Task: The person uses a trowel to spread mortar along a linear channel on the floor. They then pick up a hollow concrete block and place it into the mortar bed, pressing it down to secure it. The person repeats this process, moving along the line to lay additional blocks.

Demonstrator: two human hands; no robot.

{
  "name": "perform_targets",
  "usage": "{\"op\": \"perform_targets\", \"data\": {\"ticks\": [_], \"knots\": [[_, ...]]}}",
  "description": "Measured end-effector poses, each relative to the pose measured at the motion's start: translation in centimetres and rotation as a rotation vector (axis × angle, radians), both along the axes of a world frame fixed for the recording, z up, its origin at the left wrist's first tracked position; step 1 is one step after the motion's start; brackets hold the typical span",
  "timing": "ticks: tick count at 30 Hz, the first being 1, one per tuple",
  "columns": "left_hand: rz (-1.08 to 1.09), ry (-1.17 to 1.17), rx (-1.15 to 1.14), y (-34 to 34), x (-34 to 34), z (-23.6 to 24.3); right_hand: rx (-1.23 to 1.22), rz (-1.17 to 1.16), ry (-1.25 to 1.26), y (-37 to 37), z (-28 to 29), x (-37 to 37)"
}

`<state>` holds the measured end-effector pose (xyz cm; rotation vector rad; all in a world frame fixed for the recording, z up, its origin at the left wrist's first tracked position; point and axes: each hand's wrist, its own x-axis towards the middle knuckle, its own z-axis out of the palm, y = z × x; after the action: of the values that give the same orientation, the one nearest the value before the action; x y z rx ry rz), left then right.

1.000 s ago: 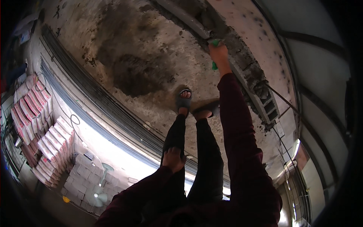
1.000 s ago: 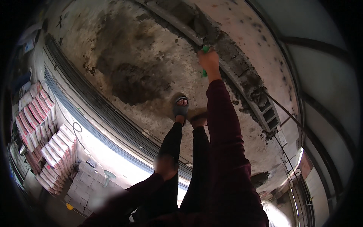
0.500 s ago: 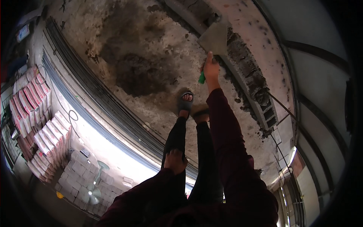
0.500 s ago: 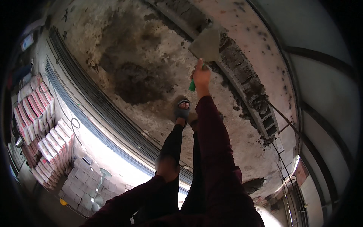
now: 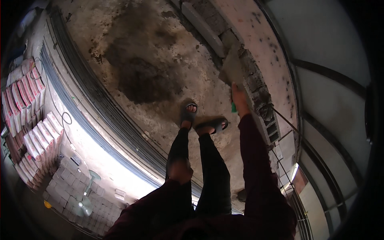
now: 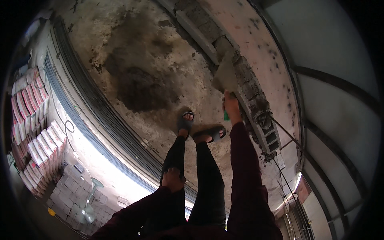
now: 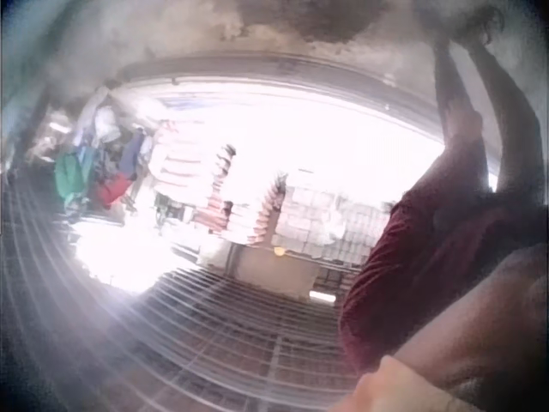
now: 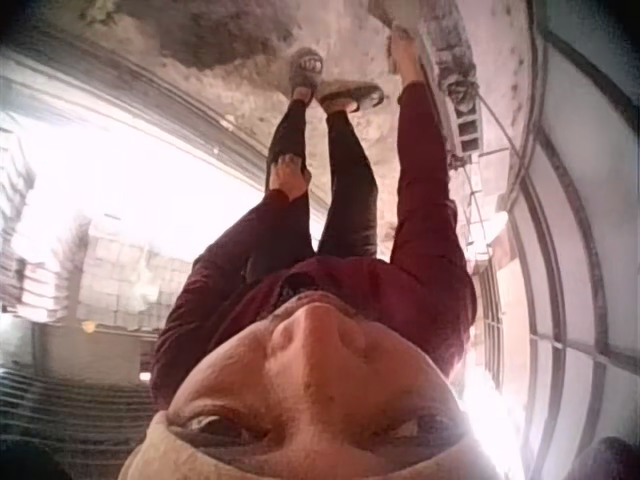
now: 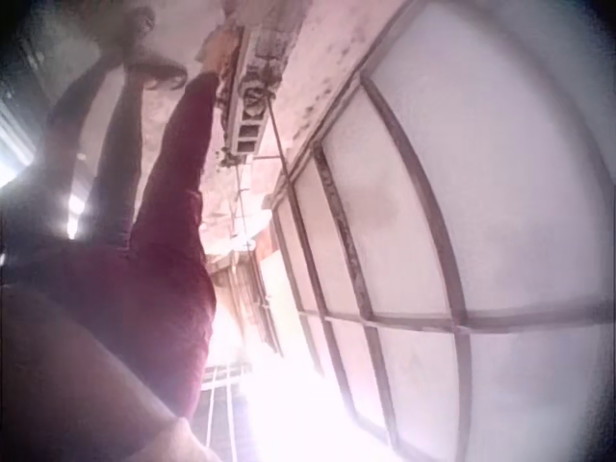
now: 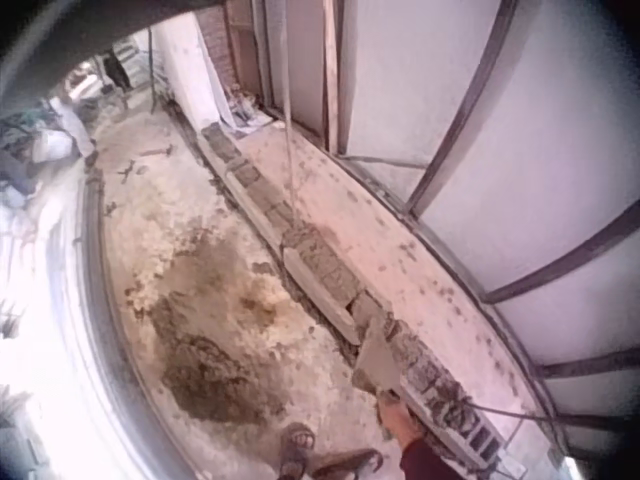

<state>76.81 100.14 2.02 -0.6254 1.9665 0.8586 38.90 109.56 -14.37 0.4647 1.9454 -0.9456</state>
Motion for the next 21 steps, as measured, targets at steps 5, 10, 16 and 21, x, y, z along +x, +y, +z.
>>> {"op": "perform_targets", "data": {"ticks": [5,10,16,21], "knots": [[0.028,0.018,0.014,0.2,-0.3,0.1,-0.397,-0.662,-0.117,-3.0,-3.4,2.4],[0.039,0.014,0.031,0.0,-0.4,0.1,-0.361,-0.691,-0.067,-16.6,-6.2,-2.4],[0.017,0.019,-0.026,-0.5,-0.4,0.3,-0.193,-0.121,0.078,-19.2,-7.0,-5.2],[-0.036,0.088,-0.018,0.1,-0.6,0.1,0.299,-0.073,0.118,-4.9,-9.5,-1.4]]}}
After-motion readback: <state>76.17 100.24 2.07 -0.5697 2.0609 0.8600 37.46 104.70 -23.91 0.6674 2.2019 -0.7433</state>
